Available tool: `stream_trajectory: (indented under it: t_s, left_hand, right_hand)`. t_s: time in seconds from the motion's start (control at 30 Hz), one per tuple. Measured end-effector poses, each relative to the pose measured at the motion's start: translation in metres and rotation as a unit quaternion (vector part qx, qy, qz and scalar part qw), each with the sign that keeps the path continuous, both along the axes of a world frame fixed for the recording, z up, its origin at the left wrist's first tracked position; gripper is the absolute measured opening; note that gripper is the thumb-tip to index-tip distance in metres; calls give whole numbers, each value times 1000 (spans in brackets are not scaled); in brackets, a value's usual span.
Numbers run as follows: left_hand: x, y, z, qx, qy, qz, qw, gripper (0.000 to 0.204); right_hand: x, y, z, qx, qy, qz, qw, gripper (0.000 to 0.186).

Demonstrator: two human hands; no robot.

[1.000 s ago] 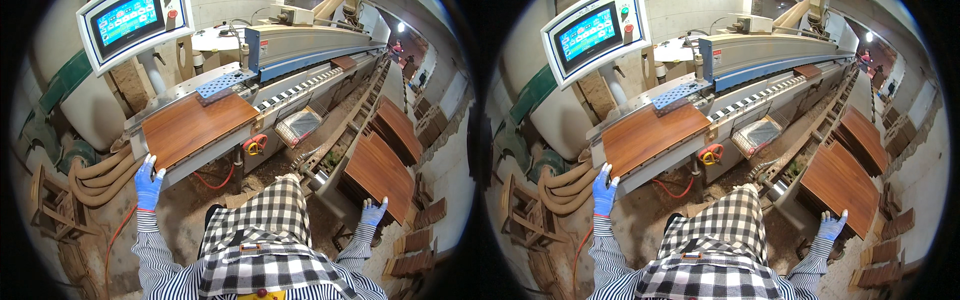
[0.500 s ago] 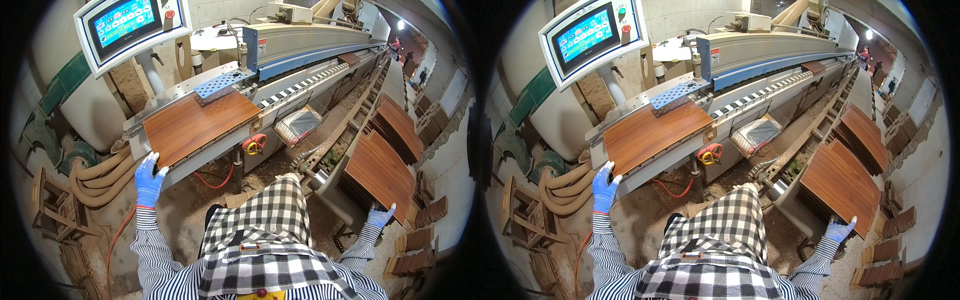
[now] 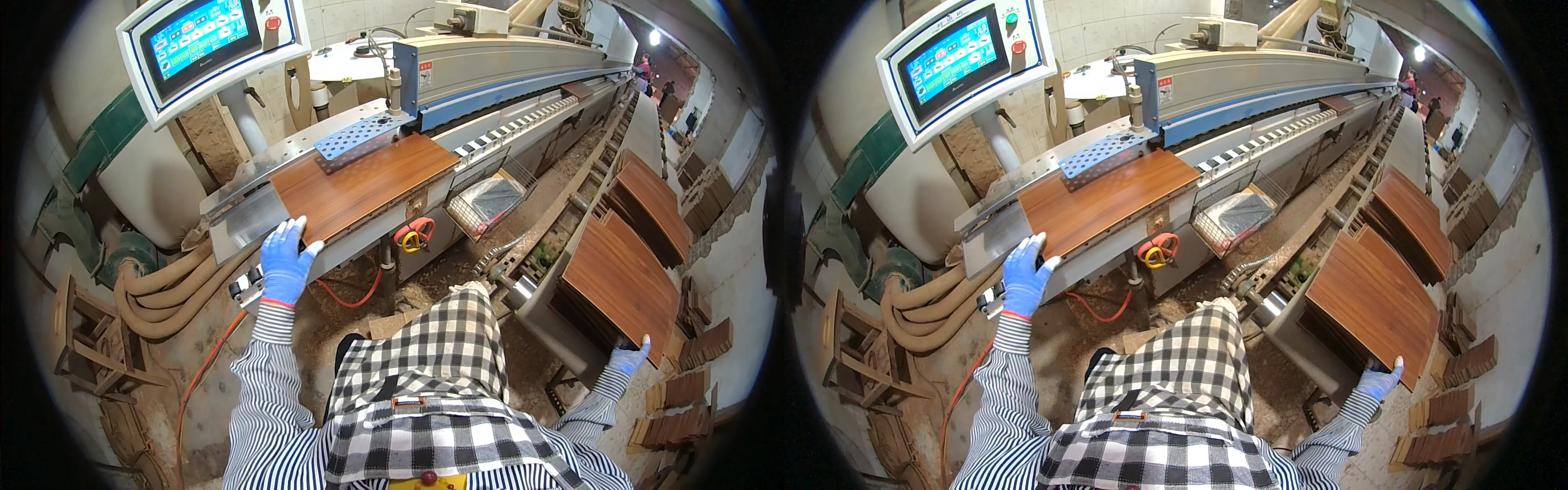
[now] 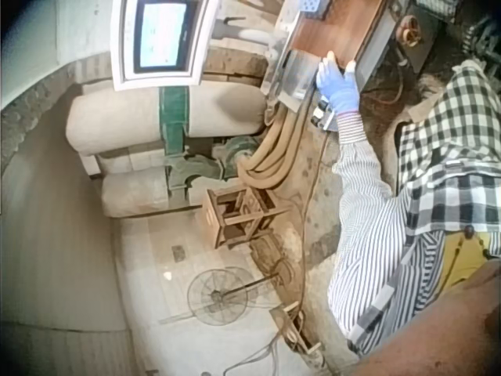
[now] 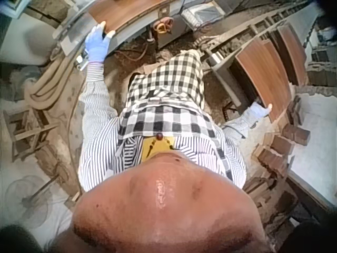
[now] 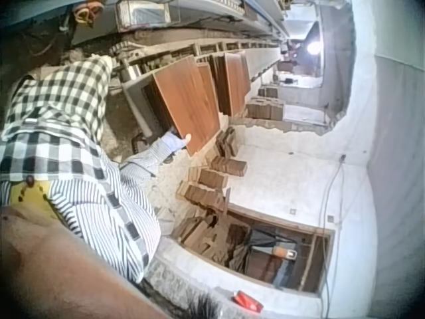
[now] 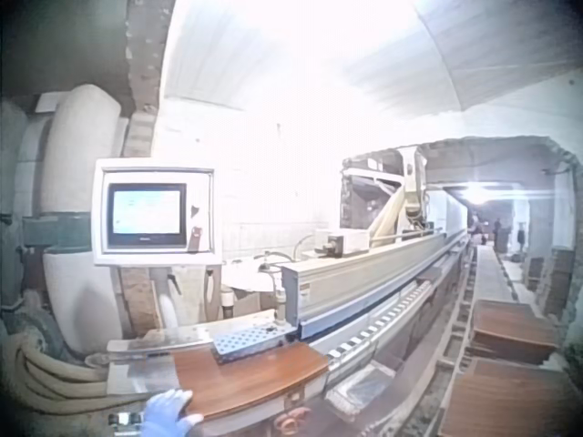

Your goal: The person repeatedly picks up rectangular wood panels from a stack and places them onto a conveyor belt of a woodworking machine. The panels move through the machine, and the person continues to feed them one by one throughout the clip.

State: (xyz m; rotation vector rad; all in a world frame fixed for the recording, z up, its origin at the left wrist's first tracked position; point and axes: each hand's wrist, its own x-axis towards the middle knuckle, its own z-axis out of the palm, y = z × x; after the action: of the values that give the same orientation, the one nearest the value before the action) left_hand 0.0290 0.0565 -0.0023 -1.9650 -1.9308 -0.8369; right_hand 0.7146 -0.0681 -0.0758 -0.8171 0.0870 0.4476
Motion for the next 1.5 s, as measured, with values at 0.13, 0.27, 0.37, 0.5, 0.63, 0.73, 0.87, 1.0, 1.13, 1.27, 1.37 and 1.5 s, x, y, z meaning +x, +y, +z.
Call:
stream_trajectory:
  t_s: [0.13, 0.27, 0.37, 0.5, 0.63, 0.73, 0.87, 1.0, 1.13, 1.27, 1.37, 1.5]
  left_hand:
    - [18, 24, 0, -36, 3, -21, 999, 62]
    - [31, 35, 4, -104, -72, -49, 991, 57]
    - [39, 23, 5, -15, -68, -109, 992, 58]
    - [62, -18, 10, 8, -63, -118, 991, 57]
    - [76, -67, 25, 0, -64, -187, 980, 69]
    - [77, -94, 26, -12, -15, -171, 985, 74]
    - [58, -119, 24, -37, 35, -120, 991, 73]
    - [26, -138, 10, -3, 35, -50, 998, 68]
    - [-3, -134, 8, 18, 34, 14, 999, 62]
    - [-26, -104, 1, 34, 41, 43, 998, 60]
    - [-37, -88, -1, 32, 34, 65, 997, 59]
    - [-41, -62, -2, 21, 36, 97, 994, 59]
  right_hand:
    - [-12, -10, 11, -83, 28, 61, 994, 28]
    - [-37, -16, 15, -65, -17, 106, 992, 24]
    - [-61, -18, 22, -37, -65, 159, 984, 24]
    - [-97, 1, 29, 11, -74, 267, 961, 24]
    - [-169, 38, 46, 30, -90, 396, 913, 25]
    - [-220, 74, 42, 107, -59, 537, 835, 25]
    - [-295, 106, 51, 88, -45, 652, 752, 19]
    - [-365, 130, 61, 27, -81, 713, 696, 20]
    - [-394, 148, 53, 76, 51, 776, 624, 32]
    - [-378, 146, 70, 73, -113, 771, 623, 61]
    - [-326, 149, 84, -19, -359, 680, 639, 55]
    - [-212, 164, 73, -214, -702, 356, 579, 33]
